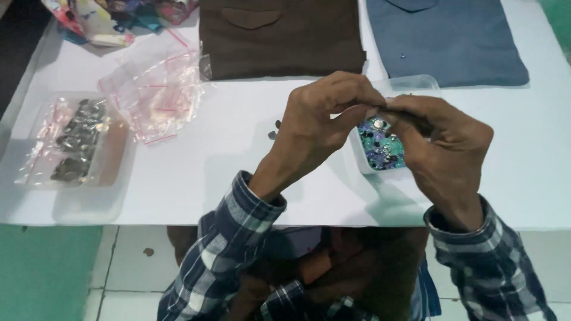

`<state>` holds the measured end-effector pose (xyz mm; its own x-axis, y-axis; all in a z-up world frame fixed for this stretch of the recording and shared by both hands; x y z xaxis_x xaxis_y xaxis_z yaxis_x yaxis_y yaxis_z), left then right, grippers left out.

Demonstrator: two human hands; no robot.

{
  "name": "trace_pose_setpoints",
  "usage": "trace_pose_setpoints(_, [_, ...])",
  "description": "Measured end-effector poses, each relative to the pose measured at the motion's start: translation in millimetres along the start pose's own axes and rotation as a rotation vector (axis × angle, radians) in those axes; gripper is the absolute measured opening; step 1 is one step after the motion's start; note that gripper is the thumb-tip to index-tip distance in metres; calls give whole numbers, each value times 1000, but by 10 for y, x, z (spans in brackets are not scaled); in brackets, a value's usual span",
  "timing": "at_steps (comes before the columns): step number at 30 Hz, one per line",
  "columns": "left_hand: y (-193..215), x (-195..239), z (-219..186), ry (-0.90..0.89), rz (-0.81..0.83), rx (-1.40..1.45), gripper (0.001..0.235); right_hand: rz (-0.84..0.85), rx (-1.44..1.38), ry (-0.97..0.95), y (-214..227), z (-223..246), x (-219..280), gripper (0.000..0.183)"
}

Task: Counting and bagging small buttons into plastic zip-lock bags on a low table.

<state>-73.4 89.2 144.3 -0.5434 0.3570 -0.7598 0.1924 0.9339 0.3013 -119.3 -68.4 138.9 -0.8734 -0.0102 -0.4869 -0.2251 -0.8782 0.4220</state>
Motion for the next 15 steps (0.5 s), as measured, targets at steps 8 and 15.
trace_pose_setpoints(8, [523, 951, 421, 189, -167, -142, 18, 37, -61, -5, -1009, -279, 122, 18])
trace_pose_setpoints(15, [659, 1480, 834, 297, -164, -227, 21, 175, -48, -185, -1610, -1038, 297, 13])
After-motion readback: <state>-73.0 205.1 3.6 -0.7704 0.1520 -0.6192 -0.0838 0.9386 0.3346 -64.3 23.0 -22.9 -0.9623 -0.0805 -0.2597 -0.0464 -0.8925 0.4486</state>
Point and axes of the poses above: each hand's wrist, its own x-axis away from the middle knuckle, its own y-axis out of the back of the hand, z = x × y, the point moved 6 cm from there along -x, towards the middle knuckle, and after that the axes turned 9 degrees about -y, right-handed, at the moved point
